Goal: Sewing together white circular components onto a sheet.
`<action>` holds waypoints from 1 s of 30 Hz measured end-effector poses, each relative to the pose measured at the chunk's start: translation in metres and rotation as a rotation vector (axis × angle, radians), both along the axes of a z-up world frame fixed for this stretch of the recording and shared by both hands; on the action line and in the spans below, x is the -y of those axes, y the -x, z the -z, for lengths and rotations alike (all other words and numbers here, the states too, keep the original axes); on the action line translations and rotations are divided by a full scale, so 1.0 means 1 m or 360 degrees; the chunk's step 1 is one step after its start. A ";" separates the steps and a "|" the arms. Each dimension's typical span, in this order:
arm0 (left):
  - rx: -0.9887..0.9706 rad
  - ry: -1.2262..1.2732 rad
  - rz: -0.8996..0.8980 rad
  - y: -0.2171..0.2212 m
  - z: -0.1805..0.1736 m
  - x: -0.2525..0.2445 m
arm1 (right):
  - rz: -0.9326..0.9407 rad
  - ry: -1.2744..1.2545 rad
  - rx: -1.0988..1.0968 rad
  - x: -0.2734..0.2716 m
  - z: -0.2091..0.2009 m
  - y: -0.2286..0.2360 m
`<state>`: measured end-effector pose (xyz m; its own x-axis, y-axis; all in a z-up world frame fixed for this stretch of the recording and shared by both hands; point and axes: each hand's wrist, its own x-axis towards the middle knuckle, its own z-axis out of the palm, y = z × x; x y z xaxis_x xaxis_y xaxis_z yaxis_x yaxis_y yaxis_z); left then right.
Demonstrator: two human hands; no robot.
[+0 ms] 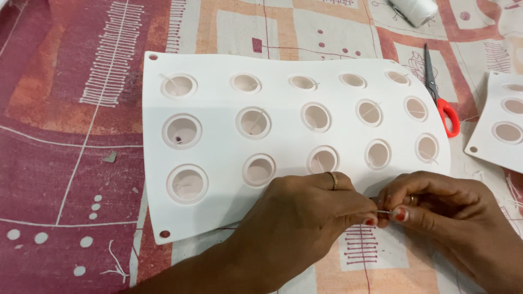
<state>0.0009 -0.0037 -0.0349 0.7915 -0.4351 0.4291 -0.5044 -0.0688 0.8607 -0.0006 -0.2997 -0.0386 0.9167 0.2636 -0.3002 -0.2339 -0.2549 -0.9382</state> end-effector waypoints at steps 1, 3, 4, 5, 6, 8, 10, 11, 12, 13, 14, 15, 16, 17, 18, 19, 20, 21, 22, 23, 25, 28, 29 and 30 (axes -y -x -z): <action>-0.0033 0.0011 0.0005 0.000 0.000 0.000 | -0.0004 -0.0007 0.0000 0.000 0.000 0.000; -0.0069 0.0022 0.0007 0.000 0.000 0.000 | -0.0010 -0.0014 -0.0002 -0.001 -0.001 0.001; -0.0030 0.0010 -0.0003 0.000 0.000 -0.001 | -0.0013 -0.0013 0.0001 -0.002 -0.002 0.001; 0.0009 -0.0002 -0.0014 0.001 0.001 -0.001 | -0.0017 -0.0012 0.0004 -0.003 -0.003 0.001; 0.0010 -0.0001 -0.0015 0.001 0.001 -0.001 | -0.0017 -0.0011 0.0004 -0.003 -0.003 0.001; 0.0030 0.0007 -0.0012 0.000 0.002 -0.001 | -0.0022 0.0005 0.0005 -0.003 -0.004 0.000; 0.0033 0.0006 -0.0009 0.000 0.001 -0.001 | -0.0033 0.0013 0.0023 -0.003 -0.003 0.000; 0.0036 0.0005 -0.0005 0.000 0.001 -0.001 | -0.0043 0.0021 0.0042 -0.003 -0.003 0.000; 0.0036 0.0004 -0.0005 0.000 0.001 -0.001 | -0.0043 0.0021 0.0042 -0.003 -0.003 0.000; 0.0054 -0.0013 -0.0010 0.000 0.001 -0.001 | -0.0051 0.0030 0.0062 -0.003 -0.002 0.000; 0.0072 -0.0030 -0.0016 0.000 0.001 -0.001 | -0.0058 0.0040 0.0082 -0.002 -0.002 0.000; 0.0071 -0.0029 -0.0016 0.000 0.001 -0.001 | -0.0059 0.0040 0.0081 -0.002 -0.003 0.000; 0.0073 -0.0025 -0.0023 0.000 0.002 0.000 | -0.0042 0.0051 0.0068 -0.002 -0.002 0.000; 0.0074 -0.0021 -0.0030 0.001 0.003 0.000 | -0.0025 0.0063 0.0054 -0.002 -0.002 0.000; 0.0073 -0.0021 -0.0032 0.001 0.003 0.000 | -0.0027 0.0062 0.0053 -0.003 -0.003 0.000; 0.0101 -0.0029 -0.0038 0.001 0.004 0.000 | -0.0015 0.0081 0.0056 -0.003 -0.003 0.001; 0.0129 -0.0037 -0.0044 0.001 0.004 0.000 | -0.0004 0.0100 0.0060 -0.003 -0.003 0.001; 0.0128 -0.0037 -0.0046 0.002 0.004 -0.001 | -0.0006 0.0099 0.0059 -0.003 -0.003 0.001; 0.0101 -0.0020 -0.0040 0.001 0.004 -0.001 | -0.0017 0.0105 0.0086 -0.003 -0.003 0.001; 0.0075 -0.0003 -0.0034 0.001 0.003 -0.001 | -0.0029 0.0110 0.0113 -0.003 -0.003 0.001; 0.0071 -0.0012 -0.0026 0.001 0.002 -0.001 | -0.0040 0.0080 0.0118 -0.003 -0.003 0.000; 0.0067 -0.0012 -0.0019 0.001 0.003 -0.001 | -0.0056 -0.0007 0.0105 -0.002 -0.001 0.000; 0.0069 -0.0004 -0.0018 0.001 0.004 -0.001 | -0.0060 -0.0064 0.0086 -0.001 0.000 -0.001; 0.0068 -0.0004 -0.0018 0.001 0.004 -0.001 | -0.0060 -0.0063 0.0085 -0.002 -0.002 0.000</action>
<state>-0.0003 -0.0027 -0.0387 0.7776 -0.4271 0.4615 -0.5398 -0.0768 0.8383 -0.0001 -0.2976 -0.0362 0.9204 0.3090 -0.2396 -0.1741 -0.2248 -0.9587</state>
